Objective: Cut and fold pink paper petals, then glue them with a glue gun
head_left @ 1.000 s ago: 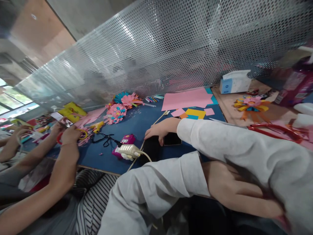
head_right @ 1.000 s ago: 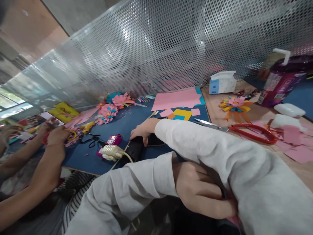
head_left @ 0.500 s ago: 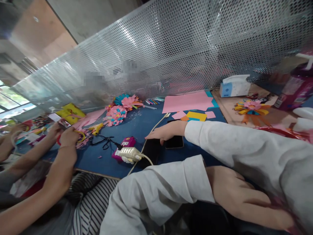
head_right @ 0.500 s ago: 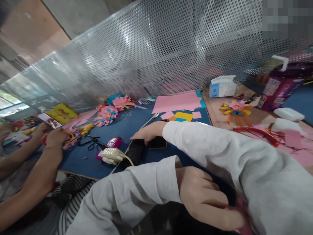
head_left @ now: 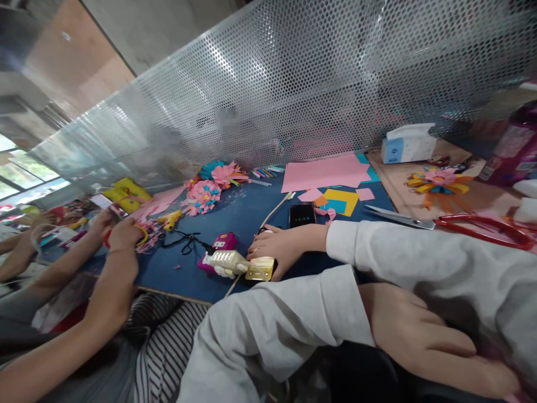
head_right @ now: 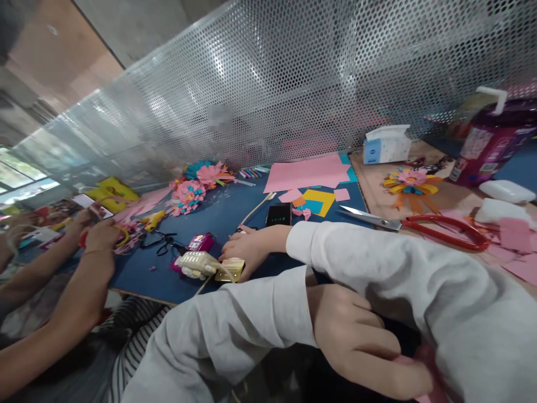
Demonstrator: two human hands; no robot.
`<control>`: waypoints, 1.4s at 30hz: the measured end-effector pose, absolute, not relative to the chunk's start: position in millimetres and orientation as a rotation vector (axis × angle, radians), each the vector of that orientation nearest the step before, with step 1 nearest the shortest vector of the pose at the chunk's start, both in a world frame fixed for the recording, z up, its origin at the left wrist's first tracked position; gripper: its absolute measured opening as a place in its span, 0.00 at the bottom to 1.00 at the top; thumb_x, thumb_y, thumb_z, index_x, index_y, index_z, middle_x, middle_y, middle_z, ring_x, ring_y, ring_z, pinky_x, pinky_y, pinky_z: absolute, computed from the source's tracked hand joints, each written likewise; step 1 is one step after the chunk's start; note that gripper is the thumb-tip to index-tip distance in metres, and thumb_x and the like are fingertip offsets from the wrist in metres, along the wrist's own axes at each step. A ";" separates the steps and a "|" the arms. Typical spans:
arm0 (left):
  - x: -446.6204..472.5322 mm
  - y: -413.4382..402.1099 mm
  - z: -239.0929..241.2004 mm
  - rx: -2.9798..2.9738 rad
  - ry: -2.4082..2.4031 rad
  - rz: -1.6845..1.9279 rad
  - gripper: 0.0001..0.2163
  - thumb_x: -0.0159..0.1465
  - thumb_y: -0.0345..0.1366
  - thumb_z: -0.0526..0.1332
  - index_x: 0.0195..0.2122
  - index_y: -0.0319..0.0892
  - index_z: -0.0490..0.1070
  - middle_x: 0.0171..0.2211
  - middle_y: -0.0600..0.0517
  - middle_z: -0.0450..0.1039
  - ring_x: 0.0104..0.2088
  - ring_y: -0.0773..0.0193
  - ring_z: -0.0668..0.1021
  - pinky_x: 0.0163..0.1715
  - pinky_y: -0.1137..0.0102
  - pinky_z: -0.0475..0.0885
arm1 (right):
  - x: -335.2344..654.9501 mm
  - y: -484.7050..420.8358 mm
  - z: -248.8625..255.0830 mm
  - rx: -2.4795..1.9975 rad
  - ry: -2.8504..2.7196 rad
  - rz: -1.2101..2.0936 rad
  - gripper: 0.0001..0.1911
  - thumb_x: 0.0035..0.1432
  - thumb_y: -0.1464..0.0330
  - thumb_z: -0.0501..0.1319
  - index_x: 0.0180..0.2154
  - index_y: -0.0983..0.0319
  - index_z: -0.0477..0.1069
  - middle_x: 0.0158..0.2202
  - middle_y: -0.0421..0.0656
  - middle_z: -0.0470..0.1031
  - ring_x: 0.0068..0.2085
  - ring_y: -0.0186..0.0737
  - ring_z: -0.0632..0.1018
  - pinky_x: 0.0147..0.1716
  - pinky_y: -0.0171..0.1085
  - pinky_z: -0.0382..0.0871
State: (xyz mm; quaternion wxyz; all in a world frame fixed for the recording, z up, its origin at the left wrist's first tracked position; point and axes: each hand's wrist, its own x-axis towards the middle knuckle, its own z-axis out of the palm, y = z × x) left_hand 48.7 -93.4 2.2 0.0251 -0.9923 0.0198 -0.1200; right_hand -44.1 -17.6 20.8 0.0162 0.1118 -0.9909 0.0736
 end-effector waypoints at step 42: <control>55.1 -94.3 6.0 -2.587 0.245 -1.227 0.13 0.55 0.26 0.57 0.27 0.45 0.81 0.14 0.62 0.71 0.13 0.79 0.71 0.09 0.82 0.60 | -27.0 10.6 -14.8 -0.641 -2.459 0.326 0.18 0.54 0.77 0.55 0.44 0.62 0.77 0.61 0.53 0.59 0.63 0.54 0.55 0.60 0.53 0.50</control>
